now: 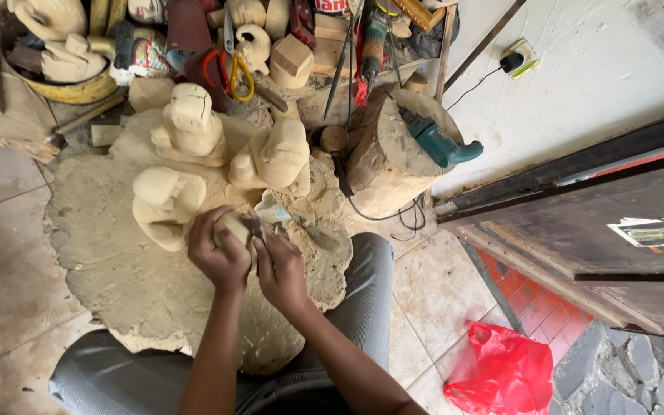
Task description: Sanding and refining a wooden sculpture of figures using a small abrasive tool
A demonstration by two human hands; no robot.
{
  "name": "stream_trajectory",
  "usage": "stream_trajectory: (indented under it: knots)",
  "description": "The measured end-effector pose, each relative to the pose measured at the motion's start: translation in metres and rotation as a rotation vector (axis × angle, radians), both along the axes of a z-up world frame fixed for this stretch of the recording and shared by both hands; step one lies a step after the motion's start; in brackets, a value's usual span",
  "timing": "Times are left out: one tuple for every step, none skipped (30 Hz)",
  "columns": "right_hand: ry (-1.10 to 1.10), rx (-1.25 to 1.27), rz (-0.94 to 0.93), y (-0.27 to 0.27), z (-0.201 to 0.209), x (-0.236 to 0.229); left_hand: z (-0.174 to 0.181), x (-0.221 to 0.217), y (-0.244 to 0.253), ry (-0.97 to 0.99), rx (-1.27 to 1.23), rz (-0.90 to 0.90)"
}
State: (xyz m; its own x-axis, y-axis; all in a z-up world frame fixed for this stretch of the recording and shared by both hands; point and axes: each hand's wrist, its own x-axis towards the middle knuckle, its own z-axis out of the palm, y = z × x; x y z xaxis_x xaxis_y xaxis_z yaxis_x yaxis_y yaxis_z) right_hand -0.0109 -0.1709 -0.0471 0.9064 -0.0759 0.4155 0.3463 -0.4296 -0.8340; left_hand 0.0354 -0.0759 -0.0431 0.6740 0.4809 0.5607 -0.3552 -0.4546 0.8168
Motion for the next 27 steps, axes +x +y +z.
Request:
stream_trajectory:
  knots:
    - [-0.008,-0.001,0.000,0.005,0.025,0.003,-0.001,0.002,0.000,-0.008,-0.001,0.000]
    - [-0.039,0.015,0.012,0.009,0.051,0.005,-0.001,0.005,0.001,-0.015,0.012,-0.002]
    - [-0.054,0.033,0.024,0.015,0.076,-0.001,-0.003,-0.002,0.002,-0.005,0.027,-0.004]
    - [-0.046,0.034,0.025,0.013,0.054,0.005,0.000,-0.003,0.003,0.002,0.028,-0.003]
    - [-0.034,0.040,0.002,0.011,0.032,0.014,0.002,-0.001,0.003,-0.020,0.021,-0.015]
    - [-0.022,0.046,-0.021,0.009,0.009,0.022,0.005,0.001,0.003,-0.043,0.013,-0.028]
    - [-0.017,0.047,-0.023,0.011,0.016,0.018,0.005,0.001,0.003,-0.038,0.014,-0.031]
    - [-0.014,0.046,-0.015,0.012,0.024,0.014,0.005,0.001,0.004,-0.047,0.010,-0.024]
    - [-0.016,0.043,-0.007,0.012,0.031,0.012,0.006,0.004,0.003,-0.062,0.004,-0.017]
    - [-0.018,0.040,-0.008,0.006,0.017,0.005,0.001,0.001,0.000,-0.063,0.001,-0.019]
    - [-0.011,0.005,-0.029,0.001,0.003,0.001,-0.002,0.002,-0.001,-0.047,0.009,-0.001]
    - [-0.004,-0.029,-0.049,-0.003,-0.010,-0.003,-0.005,0.002,-0.001,-0.030,0.016,0.017]
    - [0.000,-0.028,-0.045,0.002,0.015,-0.001,-0.004,0.001,-0.001,-0.026,0.018,0.021]
    - [0.010,-0.011,-0.031,0.006,0.040,0.002,-0.004,0.001,0.000,-0.026,0.024,0.024]
    - [0.017,0.004,-0.024,0.010,0.064,0.007,-0.004,0.004,-0.001,-0.029,0.029,0.020]
    - [0.016,0.003,-0.026,0.009,0.044,0.014,0.000,0.005,0.000,-0.029,0.028,0.018]
    - [0.022,0.004,-0.020,0.006,0.024,0.017,0.006,0.003,0.000,-0.043,0.012,0.001]
    - [0.028,0.004,-0.015,0.004,0.005,0.020,0.011,0.001,0.000,-0.058,-0.004,-0.015]
    - [0.033,0.003,-0.012,0.001,0.012,0.009,0.007,-0.002,-0.001,-0.053,-0.005,-0.012]
    - [0.036,0.004,-0.007,-0.001,0.020,-0.002,0.002,-0.005,-0.002,-0.025,0.013,0.011]
    - [0.020,0.009,-0.001,-0.002,0.028,-0.004,0.001,0.001,-0.001,-0.015,0.034,0.034]
    - [0.007,0.010,0.002,-0.006,0.019,-0.004,0.000,0.005,0.001,-0.028,0.035,0.038]
    - [0.058,-0.011,-0.010,-0.013,0.009,-0.010,-0.001,0.004,0.000,-0.024,0.030,0.029]
    - [0.109,-0.031,-0.023,-0.020,-0.002,-0.015,-0.003,0.002,0.000,-0.020,0.024,0.020]
    - [0.116,-0.030,-0.026,-0.026,-0.001,-0.013,-0.007,0.002,0.000,-0.014,0.025,0.016]
    - [0.190,0.044,-0.028,-0.031,0.000,-0.010,-0.011,0.001,0.000,-0.009,0.022,0.018]
    - [0.261,0.117,-0.028,-0.038,0.001,-0.007,-0.015,0.001,-0.001,-0.007,0.017,0.022]
